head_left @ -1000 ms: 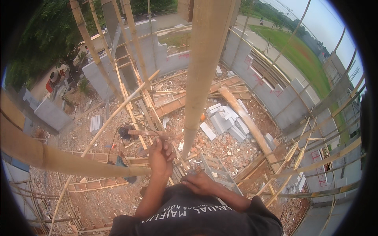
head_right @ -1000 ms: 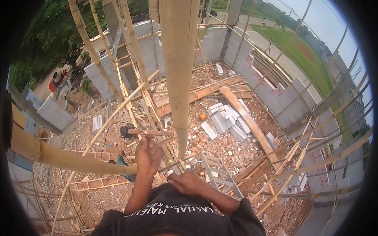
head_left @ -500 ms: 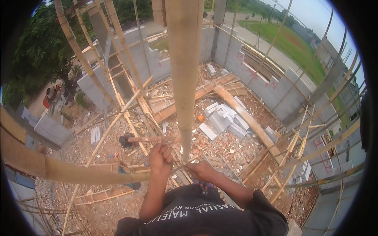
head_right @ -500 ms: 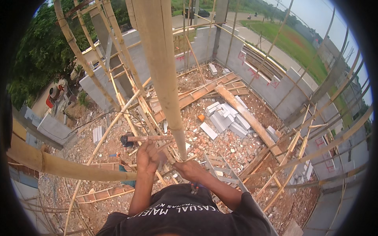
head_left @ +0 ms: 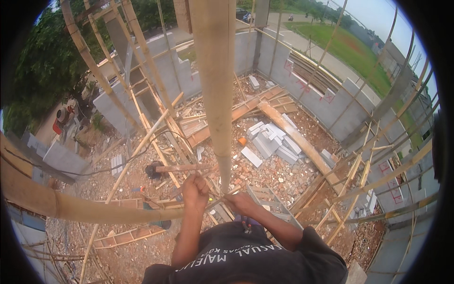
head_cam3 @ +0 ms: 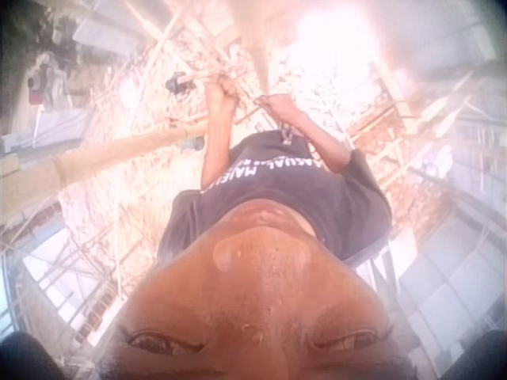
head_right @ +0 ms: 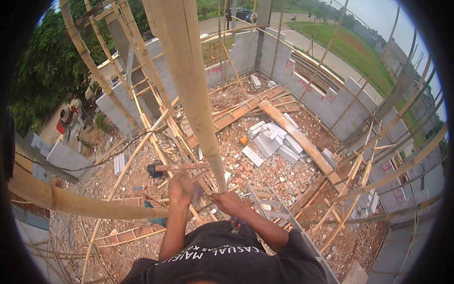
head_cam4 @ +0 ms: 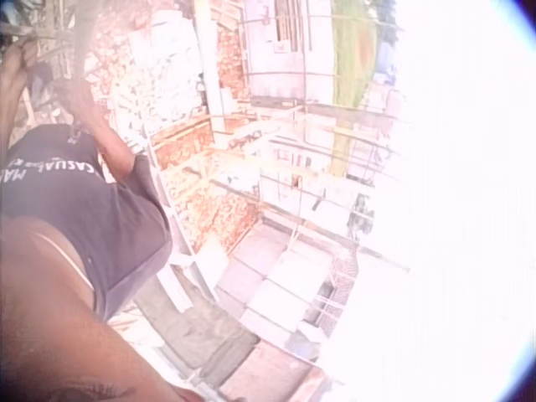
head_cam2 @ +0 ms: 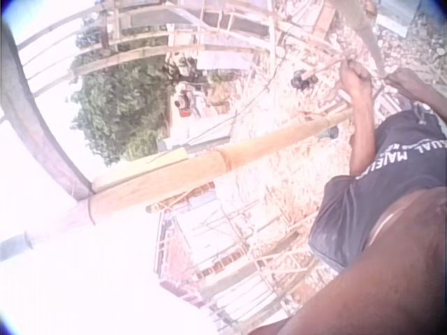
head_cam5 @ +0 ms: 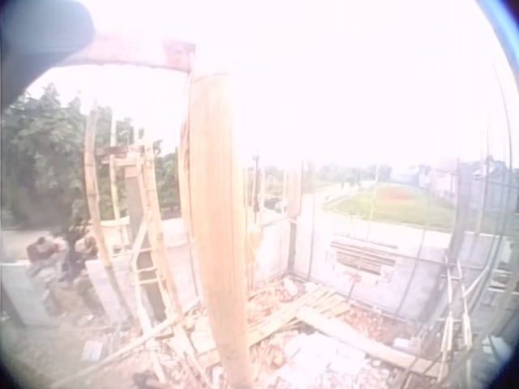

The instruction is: The person uses pliers to cut and tie wire around bamboo poles to assemble a scaffolding structure. They repeatedly wrap wire around joints and tighten it to secure the poles in place.

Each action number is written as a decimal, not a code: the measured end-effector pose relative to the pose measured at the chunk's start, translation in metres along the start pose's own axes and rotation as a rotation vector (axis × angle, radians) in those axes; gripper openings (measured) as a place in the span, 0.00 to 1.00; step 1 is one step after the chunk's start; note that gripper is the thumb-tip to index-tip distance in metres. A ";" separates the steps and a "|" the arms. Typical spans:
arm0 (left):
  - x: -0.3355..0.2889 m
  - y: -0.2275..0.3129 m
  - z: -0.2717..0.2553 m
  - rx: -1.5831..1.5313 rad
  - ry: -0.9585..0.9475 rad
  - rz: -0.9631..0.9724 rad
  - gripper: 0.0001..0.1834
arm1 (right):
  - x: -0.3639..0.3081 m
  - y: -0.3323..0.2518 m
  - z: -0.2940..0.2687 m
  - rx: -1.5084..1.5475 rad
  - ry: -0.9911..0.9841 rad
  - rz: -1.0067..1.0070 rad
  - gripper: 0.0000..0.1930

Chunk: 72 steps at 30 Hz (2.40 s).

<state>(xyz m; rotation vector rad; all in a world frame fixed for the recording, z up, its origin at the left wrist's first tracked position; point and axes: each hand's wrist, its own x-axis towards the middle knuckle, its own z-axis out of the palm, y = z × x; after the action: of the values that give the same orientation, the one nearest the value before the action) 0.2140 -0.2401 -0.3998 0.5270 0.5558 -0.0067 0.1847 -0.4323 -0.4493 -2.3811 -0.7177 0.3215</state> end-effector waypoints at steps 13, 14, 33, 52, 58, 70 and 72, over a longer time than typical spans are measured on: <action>0.013 0.000 -0.036 -0.008 0.065 -0.098 0.07 | 0.014 0.010 -0.039 0.418 0.364 -0.070 0.16; 0.007 0.002 -0.030 -0.011 0.087 -0.079 0.07 | 0.014 0.020 -0.024 0.646 0.197 0.120 0.17; 0.010 -0.015 -0.047 0.068 0.071 0.227 0.09 | 0.026 0.020 -0.068 0.782 0.493 0.150 0.35; 0.004 -0.058 -0.022 1.277 -0.673 -0.079 0.20 | 0.011 -0.058 -0.228 1.035 0.907 -0.728 0.27; -0.007 0.026 0.035 1.190 -0.642 0.157 0.20 | 0.018 -0.047 -0.288 0.670 1.133 -0.710 0.13; -0.051 0.199 0.204 1.150 -0.536 0.798 0.17 | 0.090 -0.045 -0.512 -0.332 1.540 -0.298 0.12; -0.065 0.217 0.237 1.174 -0.525 0.877 0.18 | 0.101 -0.050 -0.556 -0.505 1.645 -0.172 0.14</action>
<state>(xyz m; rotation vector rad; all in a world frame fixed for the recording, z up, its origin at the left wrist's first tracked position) 0.3093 -0.1737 -0.0930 1.8177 -0.3022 0.3726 0.4635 -0.6179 0.0084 -2.0111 -0.1282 -1.8315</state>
